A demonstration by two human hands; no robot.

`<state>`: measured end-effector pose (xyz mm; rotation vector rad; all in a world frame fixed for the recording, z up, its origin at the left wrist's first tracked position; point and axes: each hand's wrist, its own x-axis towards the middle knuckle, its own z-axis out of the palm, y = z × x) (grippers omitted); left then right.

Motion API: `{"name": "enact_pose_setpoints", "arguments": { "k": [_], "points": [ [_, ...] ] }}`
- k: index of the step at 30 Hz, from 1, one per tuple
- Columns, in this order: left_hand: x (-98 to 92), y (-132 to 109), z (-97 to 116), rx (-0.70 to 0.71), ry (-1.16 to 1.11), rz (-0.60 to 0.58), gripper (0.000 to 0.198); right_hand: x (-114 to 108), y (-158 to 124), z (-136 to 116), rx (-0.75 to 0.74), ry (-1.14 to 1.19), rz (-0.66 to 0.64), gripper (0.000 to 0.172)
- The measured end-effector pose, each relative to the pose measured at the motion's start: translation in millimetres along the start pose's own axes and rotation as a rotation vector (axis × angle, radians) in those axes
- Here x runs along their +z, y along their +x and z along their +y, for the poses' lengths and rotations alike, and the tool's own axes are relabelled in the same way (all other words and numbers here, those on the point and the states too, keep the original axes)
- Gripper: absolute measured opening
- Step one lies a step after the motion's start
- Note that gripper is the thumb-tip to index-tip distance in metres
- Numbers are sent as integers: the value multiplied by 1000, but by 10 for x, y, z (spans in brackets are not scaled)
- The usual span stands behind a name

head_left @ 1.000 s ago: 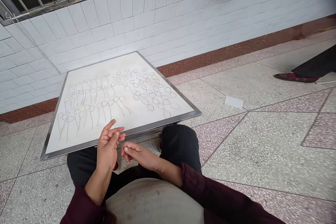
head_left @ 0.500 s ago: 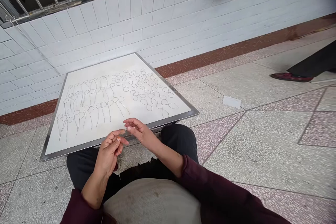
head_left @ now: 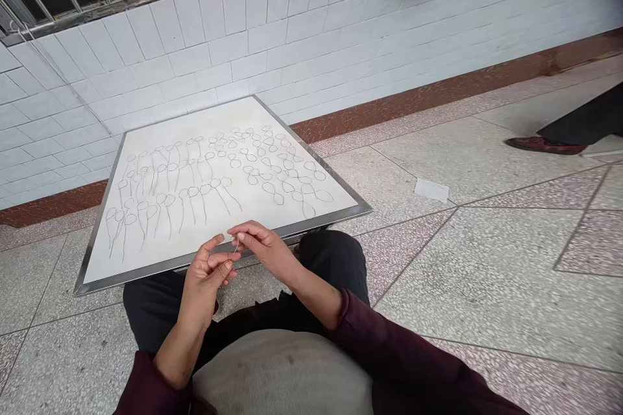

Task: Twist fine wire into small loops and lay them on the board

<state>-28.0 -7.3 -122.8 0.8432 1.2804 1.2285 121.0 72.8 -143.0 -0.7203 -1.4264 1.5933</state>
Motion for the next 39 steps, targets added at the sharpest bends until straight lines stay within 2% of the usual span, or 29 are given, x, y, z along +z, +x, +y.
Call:
{"name": "enact_pose_setpoints", "arguments": {
  "k": [3,8,17,27,39],
  "points": [
    [12,-7,-9,61,116,8,59,25,-39,-29,52,28,-16,30],
    [22,5,-37,77,174,3,62,45,-57,-11,109,20,-22,26],
    [-10,9,-72,5,14,-68,56,-12,-71,-4,-42,-149,-84,22],
    [5,42,-99,63,177,-19,46,-84,-59,16,-292,-453,-138,21],
    [-14,69,-138,84,170,-30,42,-32,-116,134,-319,-490,-187,31]
  ]
}}
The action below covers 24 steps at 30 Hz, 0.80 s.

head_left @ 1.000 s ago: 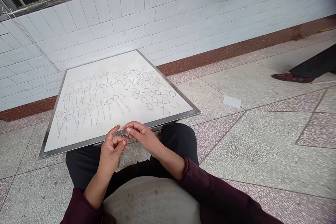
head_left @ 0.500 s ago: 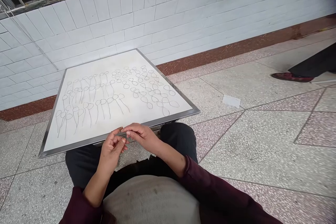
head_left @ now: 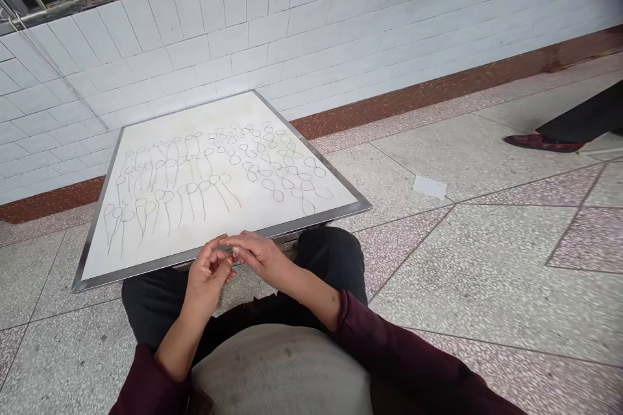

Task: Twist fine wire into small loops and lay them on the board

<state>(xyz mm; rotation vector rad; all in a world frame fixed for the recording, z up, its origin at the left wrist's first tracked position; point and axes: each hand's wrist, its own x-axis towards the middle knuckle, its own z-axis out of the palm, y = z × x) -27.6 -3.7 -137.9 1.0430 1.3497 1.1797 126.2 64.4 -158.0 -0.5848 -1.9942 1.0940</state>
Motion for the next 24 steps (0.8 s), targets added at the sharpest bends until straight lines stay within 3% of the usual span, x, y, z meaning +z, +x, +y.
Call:
{"name": "enact_pose_setpoints", "arguments": {
  "k": [10,18,24],
  "points": [
    [16,6,-18,-15,-30,17,40,25,-7,20,3,-64,-39,35],
    [54,4,32,-69,-51,64,69,45,-23,49,40,-224,-59,39],
    [60,-15,15,-82,-33,54,72,53,-25,31,52,-265,-42,36]
  ]
}}
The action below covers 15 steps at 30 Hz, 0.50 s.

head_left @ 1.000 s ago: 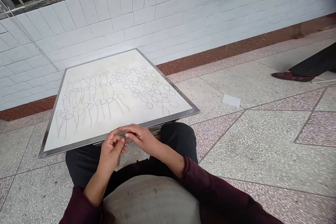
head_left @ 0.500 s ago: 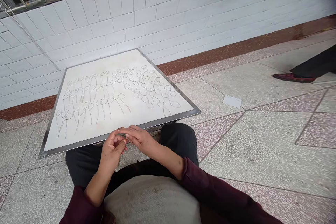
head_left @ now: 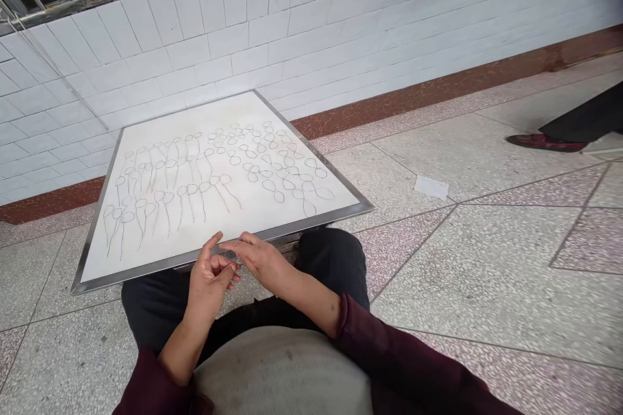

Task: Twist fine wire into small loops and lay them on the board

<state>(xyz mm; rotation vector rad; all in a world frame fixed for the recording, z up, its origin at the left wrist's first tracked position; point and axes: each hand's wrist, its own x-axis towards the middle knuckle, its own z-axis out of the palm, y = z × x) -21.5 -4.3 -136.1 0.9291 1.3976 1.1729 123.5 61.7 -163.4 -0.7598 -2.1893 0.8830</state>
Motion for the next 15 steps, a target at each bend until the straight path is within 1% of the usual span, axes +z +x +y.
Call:
{"name": "enact_pose_setpoints", "arguments": {
  "k": [5,11,15],
  "points": [
    [16,-21,-1,-10,-9,1,73,-23,-24,10,-62,-111,-22,38],
    [28,-36,-4,-13,-19,5,73,-76,-3,-43,-113,-207,-48,32],
    [36,-34,-37,-6,-44,3,71,-94,11,-79,-116,-251,-61,24]
  ]
}}
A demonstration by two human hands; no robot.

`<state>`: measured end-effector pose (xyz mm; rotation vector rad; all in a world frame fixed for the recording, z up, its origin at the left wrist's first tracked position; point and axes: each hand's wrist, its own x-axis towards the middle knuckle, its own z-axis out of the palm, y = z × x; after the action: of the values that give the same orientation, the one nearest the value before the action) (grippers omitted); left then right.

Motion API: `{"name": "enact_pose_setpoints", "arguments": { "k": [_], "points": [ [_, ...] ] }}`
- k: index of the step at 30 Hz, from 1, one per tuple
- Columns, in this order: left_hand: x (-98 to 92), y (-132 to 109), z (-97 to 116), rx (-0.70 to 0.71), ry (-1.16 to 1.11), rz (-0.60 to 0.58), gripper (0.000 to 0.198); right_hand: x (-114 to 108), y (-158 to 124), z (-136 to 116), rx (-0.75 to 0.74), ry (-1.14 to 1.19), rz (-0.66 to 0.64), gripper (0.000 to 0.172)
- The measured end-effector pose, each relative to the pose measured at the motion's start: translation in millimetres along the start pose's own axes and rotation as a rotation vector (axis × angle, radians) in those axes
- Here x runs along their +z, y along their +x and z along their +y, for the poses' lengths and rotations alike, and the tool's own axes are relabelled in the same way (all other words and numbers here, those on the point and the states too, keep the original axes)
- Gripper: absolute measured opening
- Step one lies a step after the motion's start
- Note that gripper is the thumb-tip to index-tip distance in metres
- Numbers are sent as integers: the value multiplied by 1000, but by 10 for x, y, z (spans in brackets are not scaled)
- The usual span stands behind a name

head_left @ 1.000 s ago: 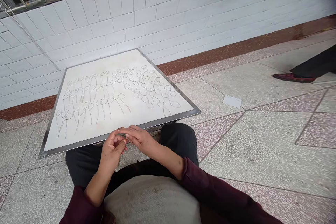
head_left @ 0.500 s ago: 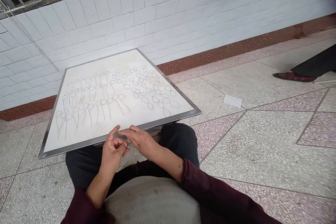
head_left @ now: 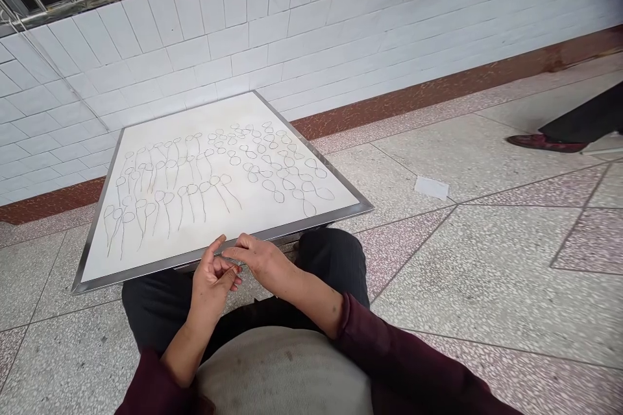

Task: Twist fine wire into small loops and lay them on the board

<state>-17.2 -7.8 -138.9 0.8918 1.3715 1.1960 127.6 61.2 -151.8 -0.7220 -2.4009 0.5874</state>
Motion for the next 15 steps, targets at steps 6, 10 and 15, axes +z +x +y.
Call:
{"name": "enact_pose_setpoints", "arguments": {
  "k": [6,10,15],
  "points": [
    [12,-19,5,15,1,16,69,60,-23,35,12,84,40,33],
    [13,-28,9,12,13,18,70,38,-16,17,-5,45,35,25],
    [13,-26,-6,6,38,16,74,35,14,6,-30,39,81,23]
  ]
}}
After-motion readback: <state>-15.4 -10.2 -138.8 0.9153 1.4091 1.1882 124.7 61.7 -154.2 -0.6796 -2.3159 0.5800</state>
